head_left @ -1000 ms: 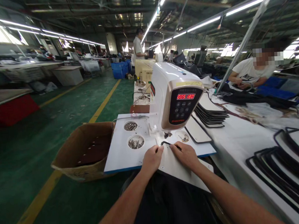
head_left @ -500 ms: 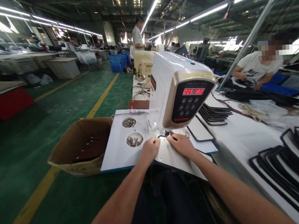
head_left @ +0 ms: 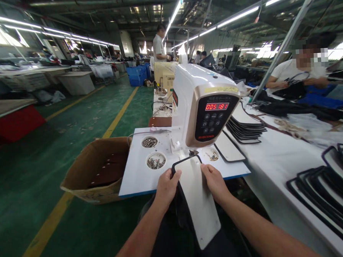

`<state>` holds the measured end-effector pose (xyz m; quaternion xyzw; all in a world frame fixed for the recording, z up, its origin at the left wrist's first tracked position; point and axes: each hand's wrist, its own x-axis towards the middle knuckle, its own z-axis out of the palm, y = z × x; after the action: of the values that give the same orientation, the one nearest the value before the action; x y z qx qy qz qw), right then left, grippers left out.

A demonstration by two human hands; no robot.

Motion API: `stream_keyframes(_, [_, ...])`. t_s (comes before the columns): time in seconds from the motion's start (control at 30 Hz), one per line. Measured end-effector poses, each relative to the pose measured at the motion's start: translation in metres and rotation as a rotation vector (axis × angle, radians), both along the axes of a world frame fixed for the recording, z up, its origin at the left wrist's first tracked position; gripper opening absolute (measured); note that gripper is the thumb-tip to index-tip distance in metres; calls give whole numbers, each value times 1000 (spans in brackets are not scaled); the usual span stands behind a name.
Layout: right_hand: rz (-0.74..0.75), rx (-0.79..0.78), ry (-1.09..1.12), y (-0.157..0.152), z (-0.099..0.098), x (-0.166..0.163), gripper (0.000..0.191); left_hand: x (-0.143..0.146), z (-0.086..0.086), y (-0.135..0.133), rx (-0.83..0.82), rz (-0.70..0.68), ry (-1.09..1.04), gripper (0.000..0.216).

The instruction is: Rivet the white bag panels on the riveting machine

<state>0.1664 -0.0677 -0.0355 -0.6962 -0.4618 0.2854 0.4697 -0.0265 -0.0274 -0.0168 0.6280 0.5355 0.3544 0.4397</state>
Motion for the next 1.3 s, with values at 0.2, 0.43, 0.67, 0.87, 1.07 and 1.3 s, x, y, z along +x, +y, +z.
stream_keyframes(0.2, [6, 58, -2, -35, -8, 5, 47, 0, 3, -14, 57, -104, 144, 37])
stream_keyframes(0.43, [385, 115, -502, 0, 29, 11, 33, 18, 16, -2, 98, -301, 94, 37])
stream_keyframes(0.67, [283, 3, -467, 17, 29, 16, 40, 19, 9, 9, 100, -224, 191, 42])
stream_keyframes(0.87, [196, 29, -409, 43, 27, 20, 41, 34, 6, 32, 165, -118, 270, 42])
stream_keyframes(1.07, [201, -46, -435, 58, 23, 20, 45, 33, 2, 43, 138, -100, 324, 42])
stream_keyframes(1.3, [238, -54, -399, 58, 26, 17, 45, 34, 3, 45, 117, -132, 271, 42])
